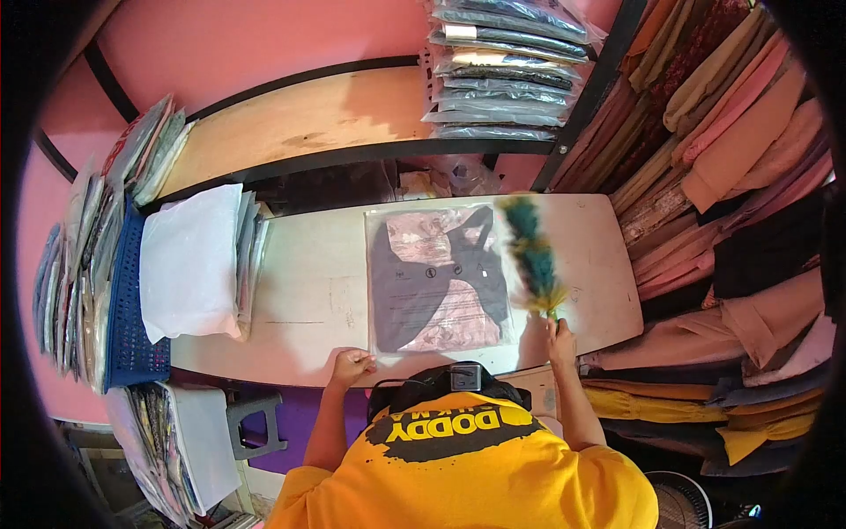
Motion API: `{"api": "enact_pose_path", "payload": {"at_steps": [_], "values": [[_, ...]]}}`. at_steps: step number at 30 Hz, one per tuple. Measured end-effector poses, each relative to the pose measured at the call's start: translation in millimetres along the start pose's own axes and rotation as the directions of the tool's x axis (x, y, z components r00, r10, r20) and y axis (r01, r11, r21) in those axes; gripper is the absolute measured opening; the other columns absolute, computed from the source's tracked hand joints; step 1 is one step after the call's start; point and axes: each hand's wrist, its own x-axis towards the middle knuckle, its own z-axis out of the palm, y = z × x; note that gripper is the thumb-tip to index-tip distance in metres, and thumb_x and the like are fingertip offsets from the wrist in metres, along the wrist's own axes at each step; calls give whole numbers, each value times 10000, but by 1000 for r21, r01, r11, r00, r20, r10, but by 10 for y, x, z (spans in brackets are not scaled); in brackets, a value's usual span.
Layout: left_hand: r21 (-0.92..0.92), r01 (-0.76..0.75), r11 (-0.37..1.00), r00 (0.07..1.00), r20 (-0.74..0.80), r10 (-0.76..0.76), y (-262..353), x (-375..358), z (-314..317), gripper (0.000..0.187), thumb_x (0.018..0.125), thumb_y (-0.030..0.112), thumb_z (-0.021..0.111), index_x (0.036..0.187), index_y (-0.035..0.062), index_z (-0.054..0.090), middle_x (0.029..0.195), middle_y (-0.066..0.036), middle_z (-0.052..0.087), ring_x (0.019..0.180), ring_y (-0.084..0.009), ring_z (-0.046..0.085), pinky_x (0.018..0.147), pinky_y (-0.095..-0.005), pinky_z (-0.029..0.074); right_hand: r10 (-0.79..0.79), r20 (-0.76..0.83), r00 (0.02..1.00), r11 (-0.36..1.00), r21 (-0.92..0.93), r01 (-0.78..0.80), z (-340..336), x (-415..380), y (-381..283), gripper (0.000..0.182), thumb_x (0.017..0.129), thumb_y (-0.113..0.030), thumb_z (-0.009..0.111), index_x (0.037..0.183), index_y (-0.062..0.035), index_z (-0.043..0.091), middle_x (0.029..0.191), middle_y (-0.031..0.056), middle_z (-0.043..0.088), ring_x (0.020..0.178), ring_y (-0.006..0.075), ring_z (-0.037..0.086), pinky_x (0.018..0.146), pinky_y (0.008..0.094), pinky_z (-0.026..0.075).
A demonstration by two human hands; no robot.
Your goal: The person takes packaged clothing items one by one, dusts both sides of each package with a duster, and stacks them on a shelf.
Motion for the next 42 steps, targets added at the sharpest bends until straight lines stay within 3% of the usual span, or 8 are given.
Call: {"api": "enact_pose_path", "payload": {"at_steps": [9,14,19,21,25,28,34,42], "values": [[18,14,1000,995,102,-15,58,31,-60,184,773,128,598,800,-53,579,667,-80,593,573,-127,575,539,-232,476,-498,140,856,867,76,492,63,-109,-1028,400,797,-465,424,817,-72,502,571,192,546,569,379,548,503,450,431],[65,59,996,989,135,-67,117,72,-109,177,781,128,585,800,-47,579,679,-84,597,592,-134,579,557,-244,481,-45,61,997,999,-24,47,160,51,-770,429,787,-497,418,850,-91,540,661,207,573,647,376,564,550,446,450],[126,300,946,920,226,-322,529,251,-188,246,737,173,630,849,-36,565,752,-100,597,640,-156,582,576,-262,485,-6,-61,998,918,396,29,311,274,276,493,802,-506,405,728,-31,510,537,137,521,460,253,520,436,361,415],[106,196,975,967,147,-210,699,398,-81,289,718,177,644,889,-35,549,799,-102,591,697,-168,579,615,-272,481,169,337,926,585,722,-369,243,221,469,453,820,-491,393,692,-67,483,490,35,451,377,136,403,353,277,320],[-37,-230,973,968,-113,224,931,554,335,445,666,201,672,1019,6,483,953,-113,546,897,-189,520,754,-304,435,134,535,834,83,833,-548,48,115,440,414,825,-496,391,687,-111,458,461,-17,380,346,88,296,319,217,205],[-169,-106,980,984,-159,79,947,636,516,535,643,174,665,1089,0,427,963,-118,540,945,-208,493,815,-319,401,-45,651,758,-214,735,-644,-21,111,445,411,817,-516,389,708,-123,442,472,-33,359,354,77,282,318,208,208],[-568,24,823,995,97,38,1350,632,421,560,597,39,601,1121,41,404,967,-86,525,897,-213,517,771,-343,434,-181,660,729,-268,681,-682,-88,125,465,406,807,-538,384,741,-141,433,508,-39,347,381,64,276,327,191,205],[-179,-341,923,931,70,358,2712,129,781,701,588,-21,557,1241,28,308,1113,-103,470,971,-187,484,797,-298,411,-334,656,677,-371,569,-734,66,217,620,414,810,-538,380,740,-135,442,509,-31,353,382,73,279,332,197,217]]}}
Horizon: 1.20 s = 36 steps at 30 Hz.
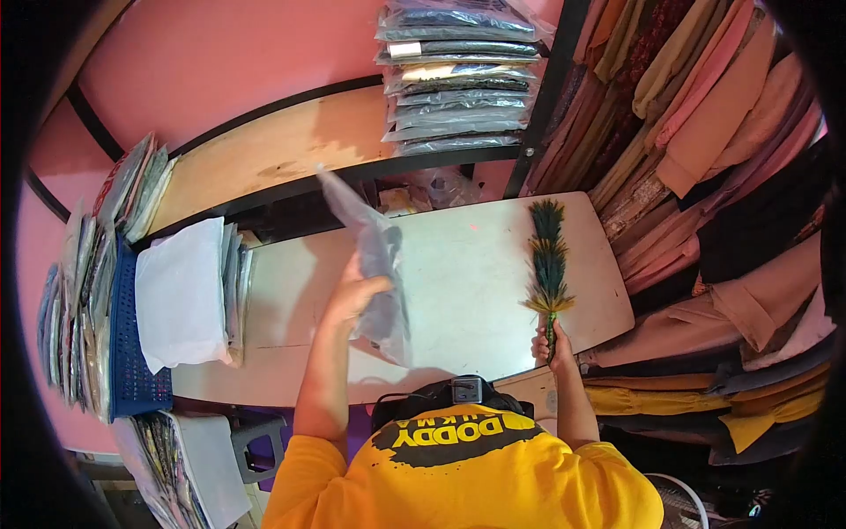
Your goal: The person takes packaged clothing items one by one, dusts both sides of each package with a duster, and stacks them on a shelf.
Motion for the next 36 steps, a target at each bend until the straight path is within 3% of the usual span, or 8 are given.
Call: {"api": "enact_pose_path", "payload": {"at_steps": [4,5,8,11,18,22,26,36], "values": [[546,-456,703,890,282,358,-339,153,593,845,646,22,635,1329,97,144,1242,-146,342,1025,-192,460,820,-281,401,1,-11,1000,1000,-11,-1,16,1,-8,423,806,-545,381,748,-132,451,512,-29,356,380,74,277,333,205,220],[137,109,985,874,458,-160,-56,5,779,918,703,118,655,1341,174,-2,1245,-163,306,1093,-239,401,870,-322,373,5,-10,1000,1000,-18,-5,32,2,-13,423,806,-545,381,748,-132,451,512,-29,356,380,74,277,333,205,220],[100,-49,994,756,653,-28,-192,-106,1006,930,757,224,621,1317,234,-121,1247,-174,286,1139,-272,347,904,-356,345,5,-12,1000,1000,14,-5,21,-28,-5,420,818,-524,376,729,-122,458,519,-20,384,373,84,294,331,210,222],[369,-279,886,875,479,76,-701,-13,728,814,751,307,609,1331,95,79,1282,-191,273,1174,-291,309,954,-381,280,-347,-251,904,885,-408,226,-8,-74,-27,414,829,-500,374,707,-114,463,511,-8,407,367,93,319,326,213,235],[620,327,713,935,-320,-150,-2170,-136,-217,510,687,281,658,1047,-10,443,836,-148,572,754,-232,561,652,-357,449,-798,-278,534,510,-783,356,255,-276,-61,335,862,-354,425,704,-65,482,510,1,403,426,66,372,390,218,296],[249,354,902,935,-75,-346,-2252,-186,-316,231,669,135,701,746,-12,541,502,-12,500,369,-82,432,335,-225,338,-793,298,531,-200,-951,235,505,-150,201,304,819,-296,498,896,-4,535,616,140,569,560,293,557,532,346,420],[221,314,923,949,-42,-312,-2218,-327,-316,188,681,117,689,679,-4,544,527,-24,519,386,-78,434,343,-230,326,-314,234,920,-631,-776,-18,850,-346,340,430,786,-481,435,857,-65,519,699,170,577,672,378,552,573,453,421],[296,315,902,926,111,-360,-2341,-572,-463,338,684,288,681,567,-9,570,490,-22,512,393,-65,420,357,-211,304,-896,-3,445,-102,-972,-212,420,-82,-111,397,811,-438,440,833,-46,505,627,219,535,629,408,528,526,461,388]]}}
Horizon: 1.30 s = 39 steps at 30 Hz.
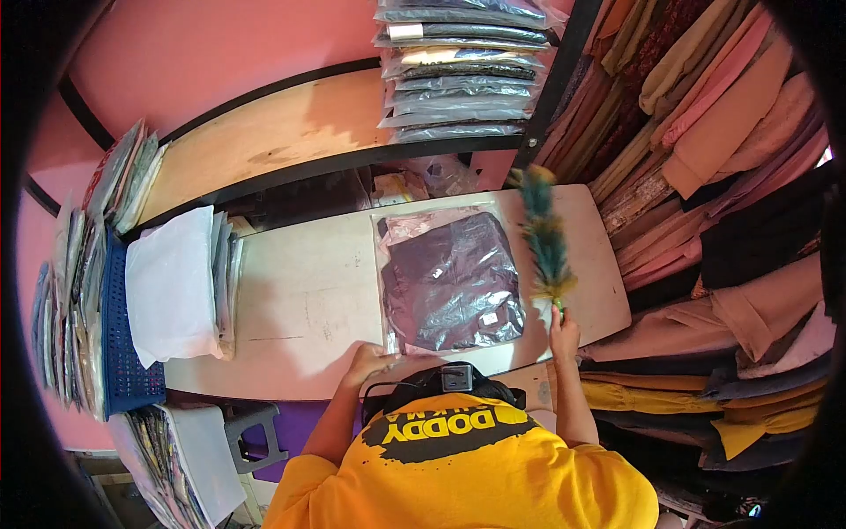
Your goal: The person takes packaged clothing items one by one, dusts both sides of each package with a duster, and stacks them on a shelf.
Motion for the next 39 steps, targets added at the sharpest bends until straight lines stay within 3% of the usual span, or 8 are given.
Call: {"api": "enact_pose_path", "payload": {"at_steps": [7,12,17,22,24,30,33,39], "values": [[28,96,995,995,13,-97,75,-86,-19,274,699,231,676,633,-20,589,545,-40,545,444,-88,483,406,-205,373,-421,540,729,771,-211,601,137,-360,-817,432,787,-490,420,917,-94,534,614,171,577,570,342,573,514,449,453],[-39,117,992,993,13,-117,20,-69,-32,266,695,214,679,624,-25,585,531,-45,541,426,-87,477,389,-203,361,-23,231,973,958,-273,88,284,-56,-531,459,808,-479,388,886,-47,521,694,230,572,676,404,561,584,486,442],[-60,74,995,997,36,-72,-19,-30,-63,276,686,220,687,624,-29,585,522,-50,538,420,-81,478,386,-199,368,13,-11,1000,996,-83,-14,144,21,19,427,812,-453,411,872,-42,512,689,230,563,663,403,549,549,477,417],[-47,111,993,991,82,-106,215,-105,-70,286,687,237,686,619,-19,577,527,-55,546,435,-96,514,410,-208,399,-298,375,878,937,-63,345,-238,-610,-31,369,807,-416,443,823,-54,514,688,182,575,609,382,546,498,450,413],[-30,117,993,989,89,-114,199,-87,-70,285,691,242,682,615,-12,576,530,-54,550,442,-100,523,415,-207,400,-356,642,679,783,-193,592,-317,-735,-40,350,802,-414,450,858,-79,536,681,166,579,596,369,551,502,445,419],[57,149,987,986,72,-153,279,-115,-58,266,700,238,672,693,-21,612,561,-53,575,470,-110,550,436,-206,412,-54,115,992,950,-299,87,-247,-468,589,512,794,-492,415,1000,-34,518,647,221,560,632,418,542,535,445,431],[100,137,985,988,56,-143,272,-98,-65,273,705,253,665,689,-13,605,575,-54,579,492,-115,561,448,-207,418,92,-73,993,980,-170,-103,-396,-232,571,527,796,-486,428,982,-1,515,721,241,561,687,423,537,567,444,430],[87,183,979,981,46,-187,199,-133,-46,235,703,213,669,703,-13,604,588,-59,582,512,-122,566,480,-218,445,135,93,987,950,-295,-102,-357,54,590,507,817,-444,416,1028,16,451,901,248,516,849,391,505,684,462,405]]}}
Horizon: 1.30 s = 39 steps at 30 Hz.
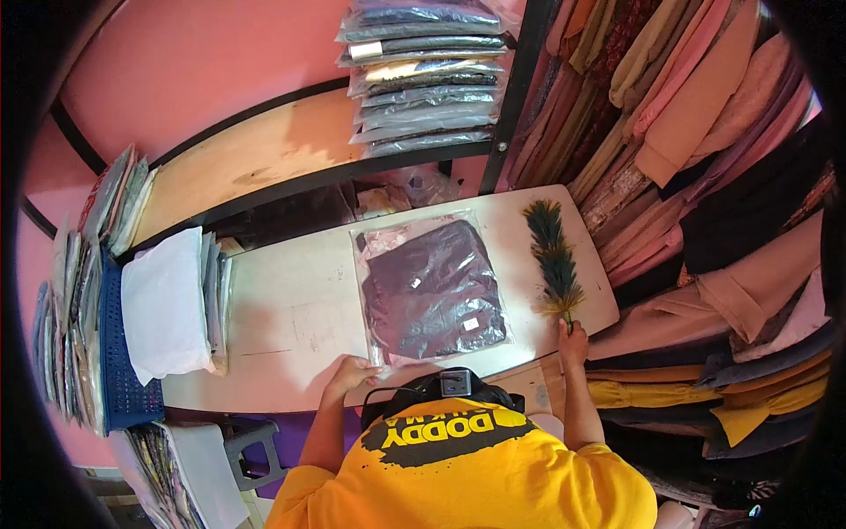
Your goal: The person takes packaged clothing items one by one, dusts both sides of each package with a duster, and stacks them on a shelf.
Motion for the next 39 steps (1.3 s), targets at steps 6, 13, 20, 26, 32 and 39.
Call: {"api": "enact_pose_path", "payload": {"at_steps": [6,13,20,26,32,39], "values": [[416,-41,908,994,112,-6,154,-120,-30,241,676,230,700,715,7,617,604,-36,586,516,-98,535,478,-228,432,-409,-417,812,903,-53,427,157,-199,-394,460,745,-261,563,1074,16,399,1046,224,404,982,343,395,838,401,330],[-208,-374,904,857,-451,251,224,266,281,292,693,279,685,827,35,597,739,-23,602,618,-92,541,570,-238,437,-254,248,935,798,600,58,637,-378,-1045,534,660,-231,691,1037,40,426,731,137,556,646,207,551,554,310,440],[-502,-251,828,940,-329,86,682,230,236,298,686,127,663,944,32,549,879,-68,586,791,-147,549,633,-277,456,-371,617,694,343,785,-515,659,1,-1370,479,664,-49,631,1079,12,401,952,128,545,821,219,563,712,327,481],[-581,-179,794,983,-148,113,1302,-115,55,330,687,72,626,997,19,526,946,-82,572,855,-176,535,731,-285,436,-522,625,581,210,754,-622,95,44,-1606,523,656,43,570,1143,-31,396,978,111,535,839,219,560,730,336,482],[-440,-334,833,942,-149,300,1662,-538,-31,382,689,62,616,1051,17,504,960,-61,567,870,-169,528,806,-281,397,-584,582,565,177,771,-612,-752,-251,-1783,541,665,33,582,1164,-44,387,995,101,530,858,212,559,713,337,491],[-393,-540,745,842,-227,490,2438,-1657,29,410,693,9,599,1086,14,479,1003,-51,549,901,-141,518,823,-263,391,-704,310,639,29,912,-410,-1838,-663,-2018,578,663,36,600,1192,-39,380,1041,72,521,934,178,523,828,296,417]]}}
